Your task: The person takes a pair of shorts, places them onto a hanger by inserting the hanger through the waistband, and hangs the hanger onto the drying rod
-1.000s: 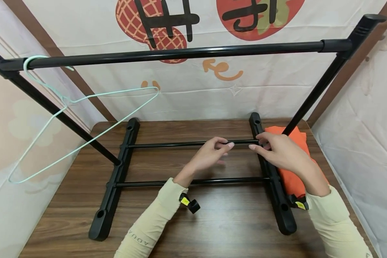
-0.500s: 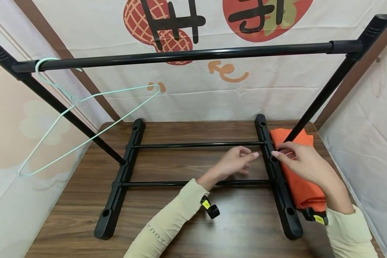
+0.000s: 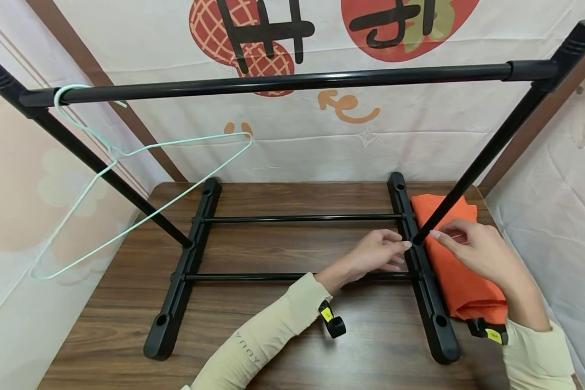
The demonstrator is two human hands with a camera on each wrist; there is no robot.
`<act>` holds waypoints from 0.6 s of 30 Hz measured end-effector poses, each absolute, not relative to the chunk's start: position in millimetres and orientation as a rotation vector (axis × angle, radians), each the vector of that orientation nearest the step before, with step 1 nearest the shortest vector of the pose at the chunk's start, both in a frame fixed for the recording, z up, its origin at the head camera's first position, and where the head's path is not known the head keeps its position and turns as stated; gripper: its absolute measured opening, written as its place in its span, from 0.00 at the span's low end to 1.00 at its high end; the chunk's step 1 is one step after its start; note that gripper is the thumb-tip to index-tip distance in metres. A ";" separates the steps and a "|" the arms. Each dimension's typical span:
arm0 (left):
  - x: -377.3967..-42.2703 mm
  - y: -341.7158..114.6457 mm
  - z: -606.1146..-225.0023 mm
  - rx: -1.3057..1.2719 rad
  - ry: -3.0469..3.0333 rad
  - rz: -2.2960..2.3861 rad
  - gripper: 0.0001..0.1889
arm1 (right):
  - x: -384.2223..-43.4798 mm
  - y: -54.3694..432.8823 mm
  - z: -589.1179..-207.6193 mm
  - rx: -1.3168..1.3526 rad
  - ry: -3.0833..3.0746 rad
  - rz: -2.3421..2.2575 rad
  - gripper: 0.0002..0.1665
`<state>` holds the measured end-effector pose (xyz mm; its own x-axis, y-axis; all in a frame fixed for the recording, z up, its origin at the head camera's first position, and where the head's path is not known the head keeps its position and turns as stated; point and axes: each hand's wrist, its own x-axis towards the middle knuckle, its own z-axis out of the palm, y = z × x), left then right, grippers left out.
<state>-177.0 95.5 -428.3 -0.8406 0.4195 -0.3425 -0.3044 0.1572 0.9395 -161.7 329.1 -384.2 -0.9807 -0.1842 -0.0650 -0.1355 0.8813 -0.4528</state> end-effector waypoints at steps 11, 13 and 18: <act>-166.3 128.8 -423.7 0.270 2.156 1.401 0.23 | -164.2 352.0 -406.4 -0.155 2.970 -0.662 0.28; -165.9 133.5 -423.6 0.299 2.161 1.365 0.24 | -165.3 356.1 -411.9 -0.140 2.978 -0.655 0.27; -169.2 142.9 -422.0 0.328 2.137 1.300 0.25 | -167.4 367.1 -422.9 -0.096 2.972 -0.650 0.33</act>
<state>-169.2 142.9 -422.0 -0.7838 0.4986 -0.3702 -0.0993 0.4878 0.8673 -167.4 367.1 -422.9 -0.9932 -0.0825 -0.0819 -0.0407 0.9071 -0.4190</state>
